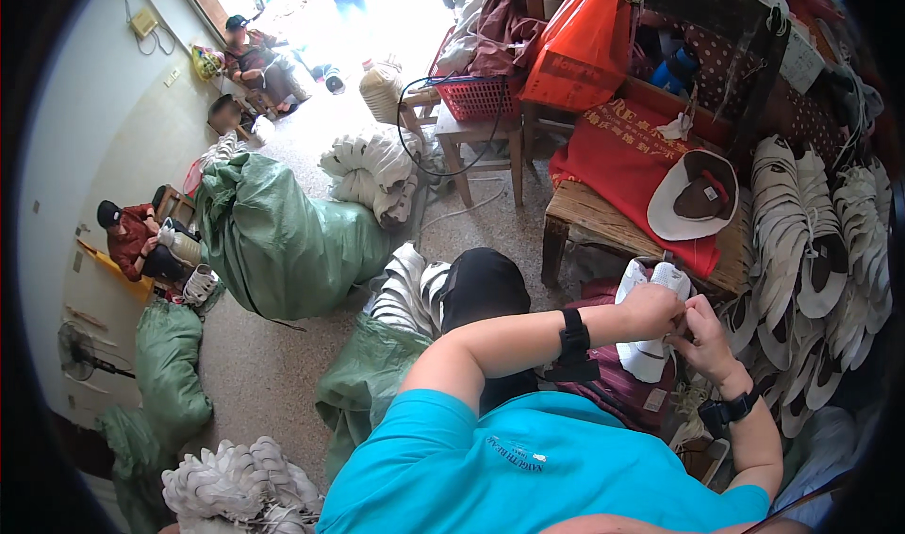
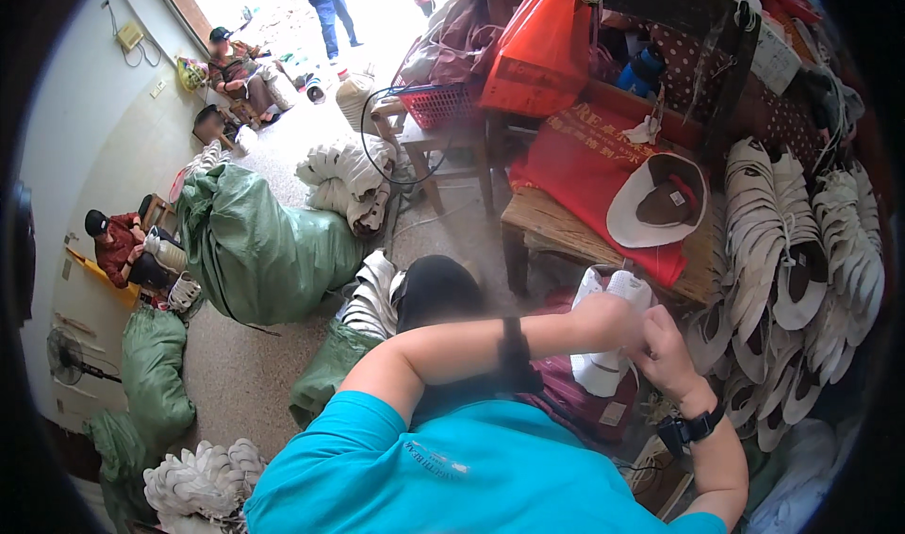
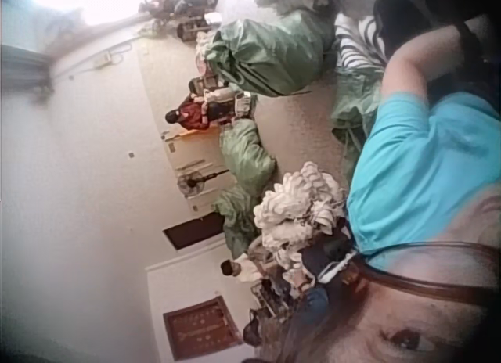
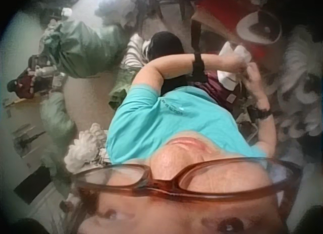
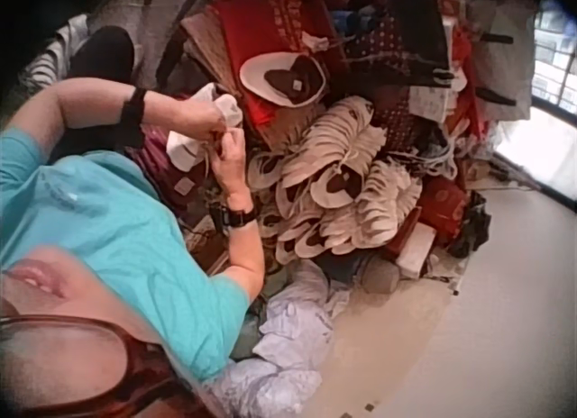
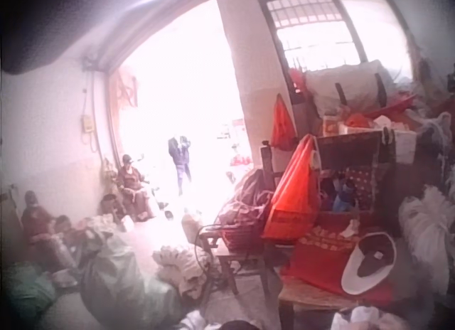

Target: The person sits on the floor and threads white shoelaces through the eyelets of a white sneaker resting on their lap. They pull the laces tight and adjust the fit repeatedly, then switch to a second white sneaker and continue the lacing process.

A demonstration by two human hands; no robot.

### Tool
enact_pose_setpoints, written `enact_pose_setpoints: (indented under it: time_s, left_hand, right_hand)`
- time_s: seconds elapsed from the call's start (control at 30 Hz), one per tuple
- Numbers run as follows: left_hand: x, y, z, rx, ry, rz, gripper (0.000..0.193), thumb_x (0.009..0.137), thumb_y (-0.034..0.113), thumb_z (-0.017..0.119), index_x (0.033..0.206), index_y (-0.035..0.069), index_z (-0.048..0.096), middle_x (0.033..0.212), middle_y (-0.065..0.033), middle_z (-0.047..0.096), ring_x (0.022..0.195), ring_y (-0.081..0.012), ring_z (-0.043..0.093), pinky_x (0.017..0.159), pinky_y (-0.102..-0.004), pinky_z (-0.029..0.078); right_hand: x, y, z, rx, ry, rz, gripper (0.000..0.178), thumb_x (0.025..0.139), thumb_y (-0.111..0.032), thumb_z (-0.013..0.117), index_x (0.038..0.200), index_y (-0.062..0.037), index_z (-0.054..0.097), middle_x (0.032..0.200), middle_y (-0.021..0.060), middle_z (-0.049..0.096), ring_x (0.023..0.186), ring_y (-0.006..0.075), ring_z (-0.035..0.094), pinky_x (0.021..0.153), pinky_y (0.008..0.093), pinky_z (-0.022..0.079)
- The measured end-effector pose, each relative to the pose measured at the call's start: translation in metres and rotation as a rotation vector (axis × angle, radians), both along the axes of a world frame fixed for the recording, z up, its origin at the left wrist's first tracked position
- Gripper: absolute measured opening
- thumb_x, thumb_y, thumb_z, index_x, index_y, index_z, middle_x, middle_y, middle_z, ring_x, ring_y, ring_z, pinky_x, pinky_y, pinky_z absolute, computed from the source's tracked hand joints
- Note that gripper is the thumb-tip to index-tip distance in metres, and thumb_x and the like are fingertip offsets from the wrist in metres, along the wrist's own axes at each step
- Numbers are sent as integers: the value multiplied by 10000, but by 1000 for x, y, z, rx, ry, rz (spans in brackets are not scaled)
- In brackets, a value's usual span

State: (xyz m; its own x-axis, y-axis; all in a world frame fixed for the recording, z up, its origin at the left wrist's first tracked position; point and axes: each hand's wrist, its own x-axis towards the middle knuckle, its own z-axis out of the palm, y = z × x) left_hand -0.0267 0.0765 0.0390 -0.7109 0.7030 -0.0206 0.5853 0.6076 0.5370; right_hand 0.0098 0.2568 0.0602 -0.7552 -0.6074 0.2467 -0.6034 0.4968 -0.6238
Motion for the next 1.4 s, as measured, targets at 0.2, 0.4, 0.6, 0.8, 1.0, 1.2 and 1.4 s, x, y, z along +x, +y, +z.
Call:
enact_pose_setpoints:
  time_s: [0.2,0.4,0.6,0.8,1.0,1.2,1.4]
  left_hand:
    - [-8,-26,-12,503,38,292,108,793,167,657,810,63,684,755,-133,663,706,-302,657,633,-383,516]
    - [6,-35,-1,818,-96,240,65,832,66,678,884,28,667,793,-100,647,681,-193,635,637,-325,512]
    - [-17,-43,-20,1018,52,388,140,823,-5,692,957,33,691,797,-98,649,686,-144,607,635,-283,501]
    - [-9,-45,-4,888,-172,466,137,857,11,675,993,24,688,797,-70,674,716,-112,646,649,-263,508]
    - [-6,-45,3,824,-129,419,123,877,20,659,996,2,683,803,-4,653,701,-65,597,654,-221,491]
    - [3,-48,5,826,-68,393,153,862,36,678,1014,13,681,821,-66,662,698,-103,635,644,-244,509]
    - [-4,-47,-7,1172,-426,431,221,985,114,578,1171,-3,600,942,-38,675,675,-34,538,618,-193,459]
  right_hand:
    - [-1,1,6,27,-12,-31,183,788,-34,737,864,-12,572,970,81,492,759,170,542,670,267,453]
    - [11,-23,-5,-236,-215,-261,91,907,-98,636,911,-9,621,879,90,537,829,180,548,734,308,454]
    - [-4,-34,29,-661,-556,-424,201,986,-197,561,895,-48,661,634,-26,563,547,44,516,496,219,397]
    - [-9,-46,-4,-573,-753,-343,215,964,-147,570,1087,11,647,841,29,650,612,91,625,557,249,509]
    - [-10,-59,-14,-587,-786,-348,255,972,-213,612,1083,15,643,837,26,650,591,84,605,546,245,490]
    - [-9,-65,-1,-548,-853,-334,186,972,-190,611,1008,-9,635,822,13,636,587,75,596,534,225,472]
    - [-10,-62,3,-627,-640,-247,77,967,-97,589,970,-26,618,832,23,631,594,66,602,552,207,495]
